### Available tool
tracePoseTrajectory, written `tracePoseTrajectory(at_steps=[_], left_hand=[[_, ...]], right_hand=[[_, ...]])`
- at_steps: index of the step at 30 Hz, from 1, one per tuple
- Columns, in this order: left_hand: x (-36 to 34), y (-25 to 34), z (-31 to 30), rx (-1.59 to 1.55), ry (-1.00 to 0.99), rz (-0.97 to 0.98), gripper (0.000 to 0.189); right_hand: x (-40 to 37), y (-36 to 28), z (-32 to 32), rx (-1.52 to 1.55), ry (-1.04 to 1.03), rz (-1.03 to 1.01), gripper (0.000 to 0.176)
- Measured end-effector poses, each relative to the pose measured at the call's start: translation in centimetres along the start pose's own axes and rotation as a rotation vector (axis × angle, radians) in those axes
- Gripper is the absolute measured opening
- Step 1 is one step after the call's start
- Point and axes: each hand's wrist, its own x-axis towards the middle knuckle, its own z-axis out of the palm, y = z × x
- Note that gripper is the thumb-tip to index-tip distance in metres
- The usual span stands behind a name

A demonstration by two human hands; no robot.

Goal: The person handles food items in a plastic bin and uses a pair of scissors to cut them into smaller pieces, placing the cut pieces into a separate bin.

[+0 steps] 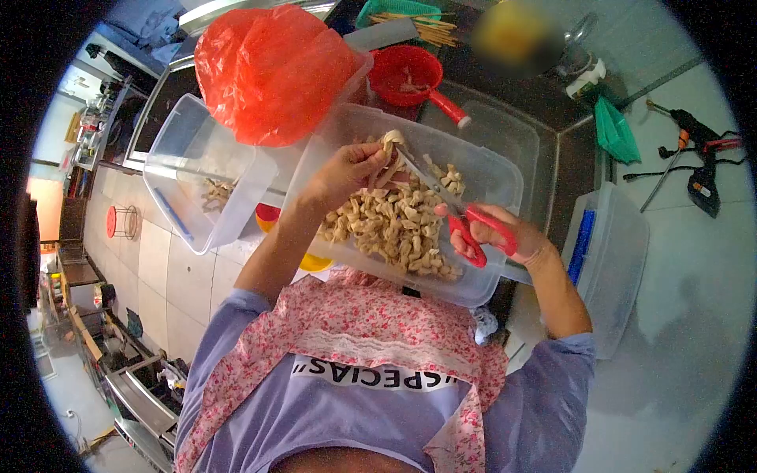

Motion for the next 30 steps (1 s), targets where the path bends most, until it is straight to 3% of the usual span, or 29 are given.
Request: tracePoseTrajectory(at_steps=[5, 8, 11, 14, 23, 26, 29, 30], left_hand=[[-0.1, 0.4, 0.4, 0.337, 0.121, 0.149, 0.031], [-0.3, 0.4, 0.1, 0.315, 0.117, 0.099, 0.034], [-1.0, 1.1, 0.7, -0.241, 0.112, -0.035, 0.037], [-1.8, 1.6, 0.1, -0.287, -0.026, -0.036, 0.035], [-1.0, -0.1, -0.6, 0.076, 0.096, 0.064, 0.023], [-2.1, 1.5, 0.1, 0.366, 0.1, 0.08, 0.018], [-1.0, -1.0, -1.2, 0.472, 0.181, 0.126, 0.02], [-0.9, -1.6, -1.6, 0.558, 0.19, 0.218, 0.019]], right_hand=[[0.3, -0.4, 0.7, -0.128, 0.117, 0.019, 0.077], [0.6, -0.4, 0.9, -0.077, 0.108, -0.043, 0.08], [0.7, -0.4, 0.9, -0.034, 0.057, -0.065, 0.083], [1.0, -0.3, 1.1, 0.018, 0.047, -0.096, 0.087], [1.3, -0.9, 2.0, 0.085, 0.021, -0.149, 0.084], [1.2, -0.1, 1.7, 0.103, 0.05, -0.142, 0.083], [0.7, 0.0, 2.0, 0.126, 0.11, -0.135, 0.085], [0.5, 0.2, 1.9, 0.119, 0.109, -0.134, 0.086]])
